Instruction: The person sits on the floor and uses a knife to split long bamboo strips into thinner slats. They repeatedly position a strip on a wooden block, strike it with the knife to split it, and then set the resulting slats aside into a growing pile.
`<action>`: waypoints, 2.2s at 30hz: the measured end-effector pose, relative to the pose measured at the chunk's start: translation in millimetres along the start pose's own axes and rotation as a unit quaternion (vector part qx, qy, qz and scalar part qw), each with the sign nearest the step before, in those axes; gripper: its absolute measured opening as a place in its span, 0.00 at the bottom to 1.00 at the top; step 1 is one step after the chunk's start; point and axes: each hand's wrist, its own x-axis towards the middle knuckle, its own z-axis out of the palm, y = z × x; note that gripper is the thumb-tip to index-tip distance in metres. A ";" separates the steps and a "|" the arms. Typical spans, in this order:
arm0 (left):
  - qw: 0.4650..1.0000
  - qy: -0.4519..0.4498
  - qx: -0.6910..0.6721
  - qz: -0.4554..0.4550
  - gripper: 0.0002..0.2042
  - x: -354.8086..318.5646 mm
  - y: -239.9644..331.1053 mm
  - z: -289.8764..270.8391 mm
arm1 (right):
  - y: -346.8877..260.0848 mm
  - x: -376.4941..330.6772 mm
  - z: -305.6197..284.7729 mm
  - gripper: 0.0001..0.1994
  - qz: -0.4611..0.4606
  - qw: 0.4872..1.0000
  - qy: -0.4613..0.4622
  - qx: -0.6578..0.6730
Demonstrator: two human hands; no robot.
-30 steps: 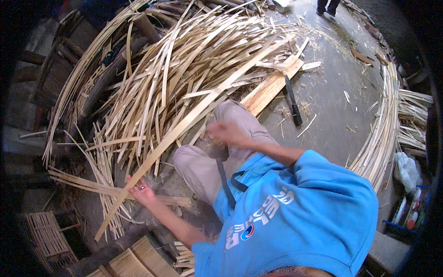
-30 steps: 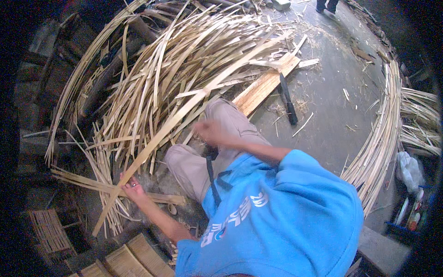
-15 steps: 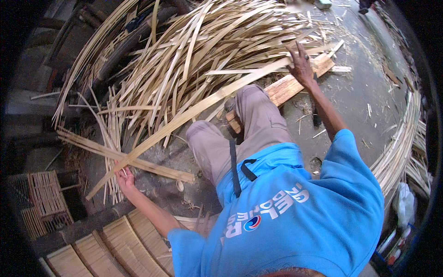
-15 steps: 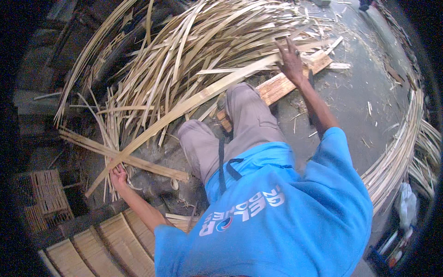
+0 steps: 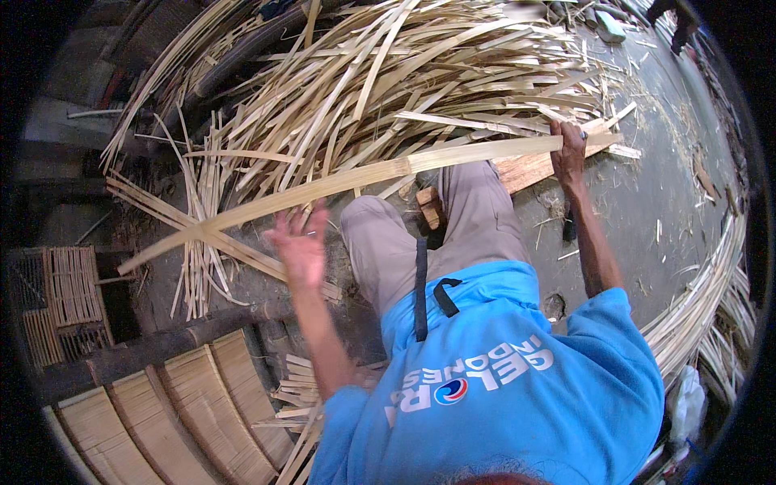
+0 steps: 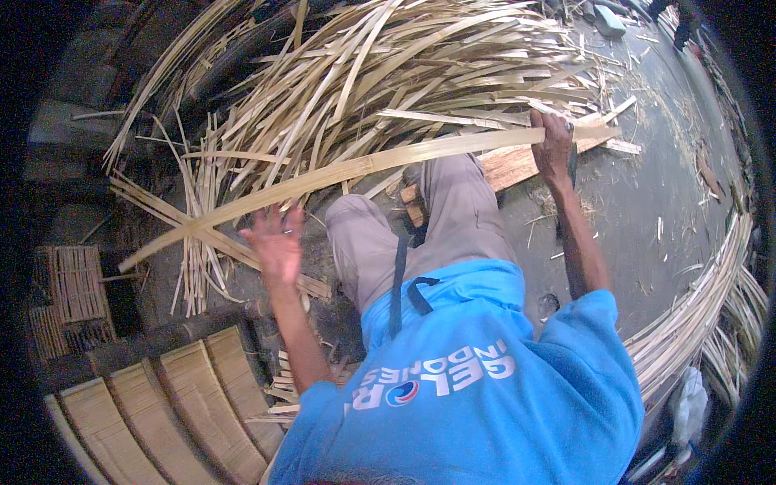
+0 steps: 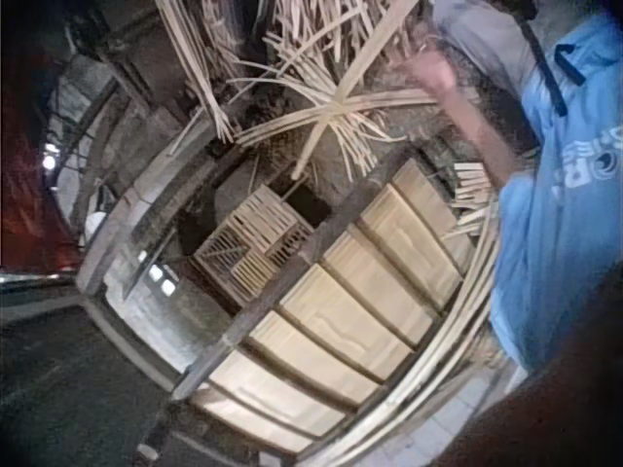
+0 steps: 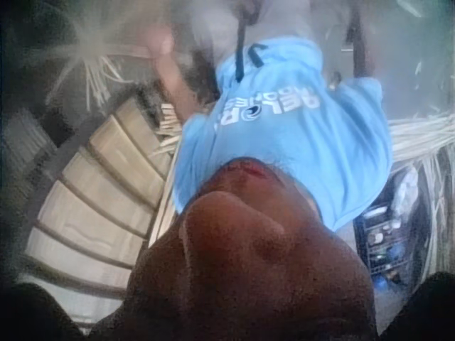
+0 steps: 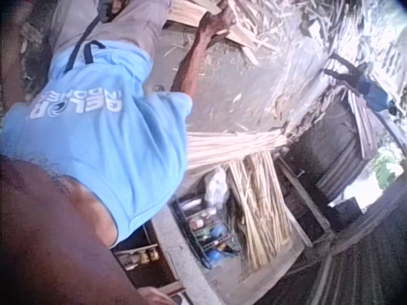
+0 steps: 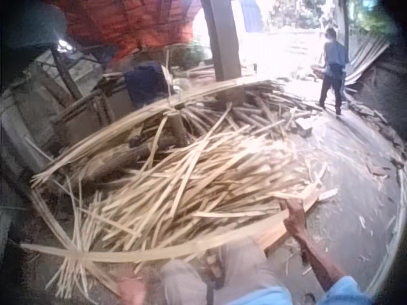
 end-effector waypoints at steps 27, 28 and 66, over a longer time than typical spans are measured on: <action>0.876 0.048 0.475 -0.064 0.13 -75.7 -124.1 37.5 | -170.5 -97.4 -3.3 0.19 0.207 0.901 -0.340 0.175; 0.892 0.003 0.452 -0.027 0.12 -80.7 -147.8 24.2 | -187.0 -85.9 -4.4 0.19 0.190 0.889 -0.357 0.213; 0.886 0.396 0.234 0.057 0.12 28.2 122.6 -373.4 | -134.9 -79.1 33.6 0.20 0.305 0.790 -0.378 0.374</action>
